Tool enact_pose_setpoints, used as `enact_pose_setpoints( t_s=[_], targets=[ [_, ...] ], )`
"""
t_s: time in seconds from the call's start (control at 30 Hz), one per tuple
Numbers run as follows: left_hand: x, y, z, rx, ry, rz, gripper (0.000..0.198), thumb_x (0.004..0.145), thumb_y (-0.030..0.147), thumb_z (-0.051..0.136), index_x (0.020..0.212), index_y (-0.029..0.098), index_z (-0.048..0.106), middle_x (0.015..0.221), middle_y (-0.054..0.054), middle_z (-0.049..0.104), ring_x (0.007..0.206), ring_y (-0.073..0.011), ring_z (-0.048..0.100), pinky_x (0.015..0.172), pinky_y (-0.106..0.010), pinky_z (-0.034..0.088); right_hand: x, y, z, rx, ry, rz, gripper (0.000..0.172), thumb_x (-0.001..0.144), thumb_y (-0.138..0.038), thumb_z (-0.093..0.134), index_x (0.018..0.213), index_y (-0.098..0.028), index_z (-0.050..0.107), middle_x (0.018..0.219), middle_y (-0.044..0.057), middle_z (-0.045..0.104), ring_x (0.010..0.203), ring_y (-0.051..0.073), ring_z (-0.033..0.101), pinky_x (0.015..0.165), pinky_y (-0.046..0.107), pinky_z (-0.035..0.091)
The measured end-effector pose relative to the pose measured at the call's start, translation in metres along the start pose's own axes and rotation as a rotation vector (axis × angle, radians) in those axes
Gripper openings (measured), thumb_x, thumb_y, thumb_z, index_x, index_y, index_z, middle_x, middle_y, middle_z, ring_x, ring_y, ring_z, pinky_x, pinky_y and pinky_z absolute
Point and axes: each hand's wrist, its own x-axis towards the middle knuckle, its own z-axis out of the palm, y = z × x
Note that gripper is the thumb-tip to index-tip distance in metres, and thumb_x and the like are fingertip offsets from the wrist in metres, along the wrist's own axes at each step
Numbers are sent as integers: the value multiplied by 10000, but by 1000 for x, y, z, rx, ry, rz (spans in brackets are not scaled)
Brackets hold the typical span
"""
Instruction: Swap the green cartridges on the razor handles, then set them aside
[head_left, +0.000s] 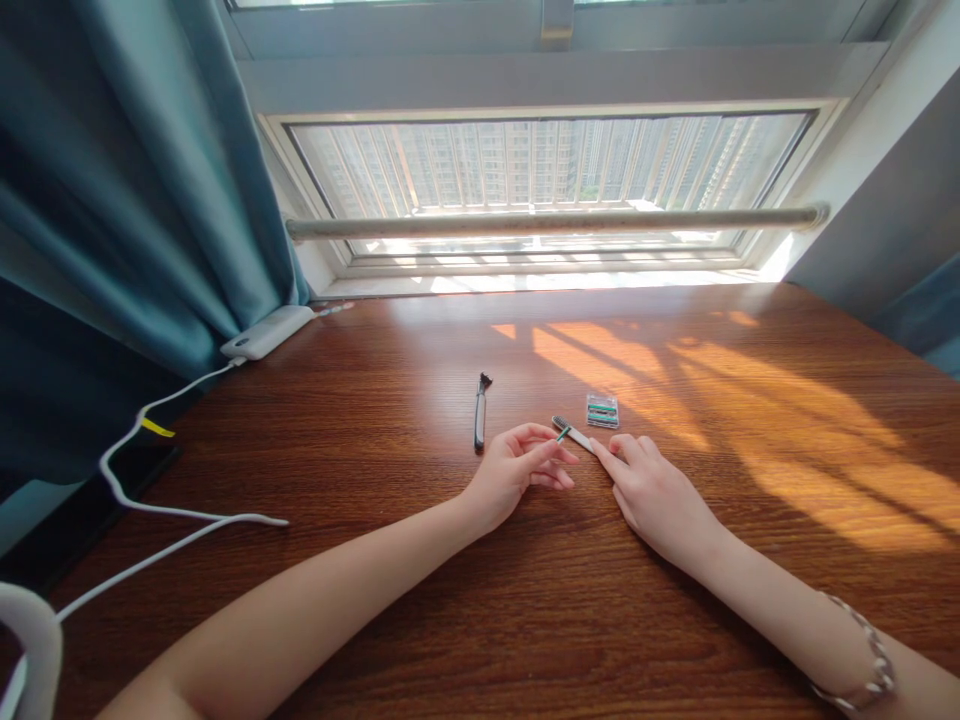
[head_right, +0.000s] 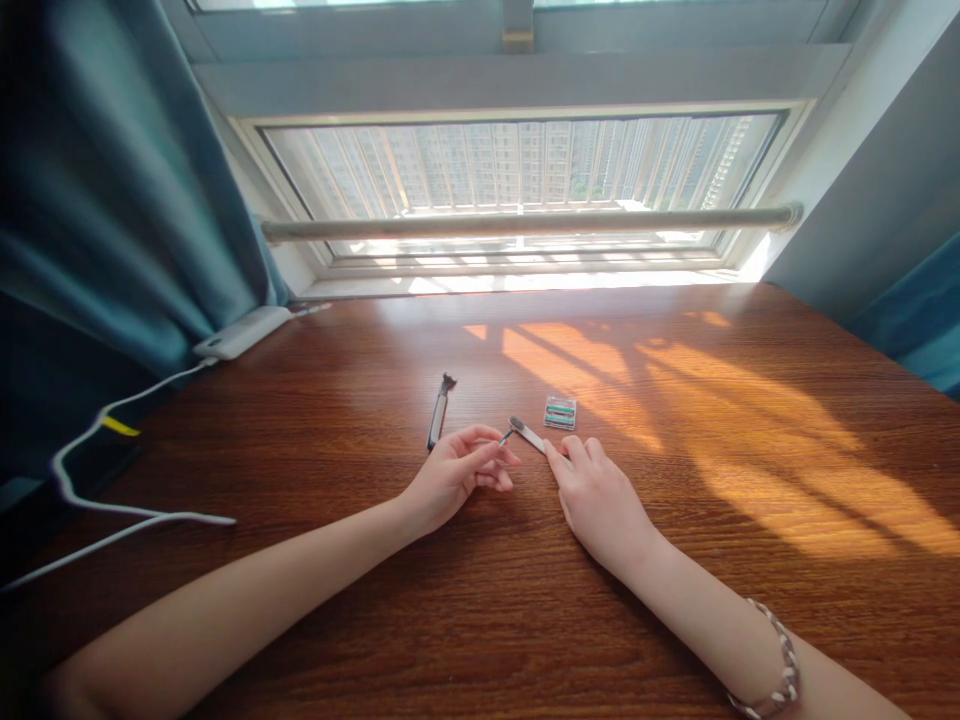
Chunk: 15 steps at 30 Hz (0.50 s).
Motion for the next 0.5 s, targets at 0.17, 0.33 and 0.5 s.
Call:
enact_pose_setpoints(
  t_s=[0.17, 0.33, 0.5],
  targets=[
    [0, 0, -1, -11, -14, 5, 289, 723, 348, 619, 889, 147, 493, 785, -66, 674, 570, -139, 635, 582, -268, 484, -2, -3, 2, -18, -8, 98, 485, 789, -111, 409, 1270, -169, 416, 826, 84, 496, 784, 205, 484, 670, 287, 454],
    [0, 0, -1, -22, -15, 13, 257, 736, 326, 608, 882, 149, 492, 769, -56, 670, 562, -130, 630, 575, -257, 479, -5, -8, 0, -71, -21, 195, 450, 799, -147, 402, 1248, -157, 437, 782, 65, 486, 714, 184, 533, 605, 265, 444],
    [0, -1, -1, -15, -10, 5, 263, 733, 329, 610, 890, 150, 497, 765, -50, 666, 558, -127, 629, 565, -245, 474, -6, -8, -2, -165, -20, 298, 430, 798, -175, 406, 1224, -161, 461, 731, 49, 492, 611, 171, 562, 491, 256, 391]
  ],
)
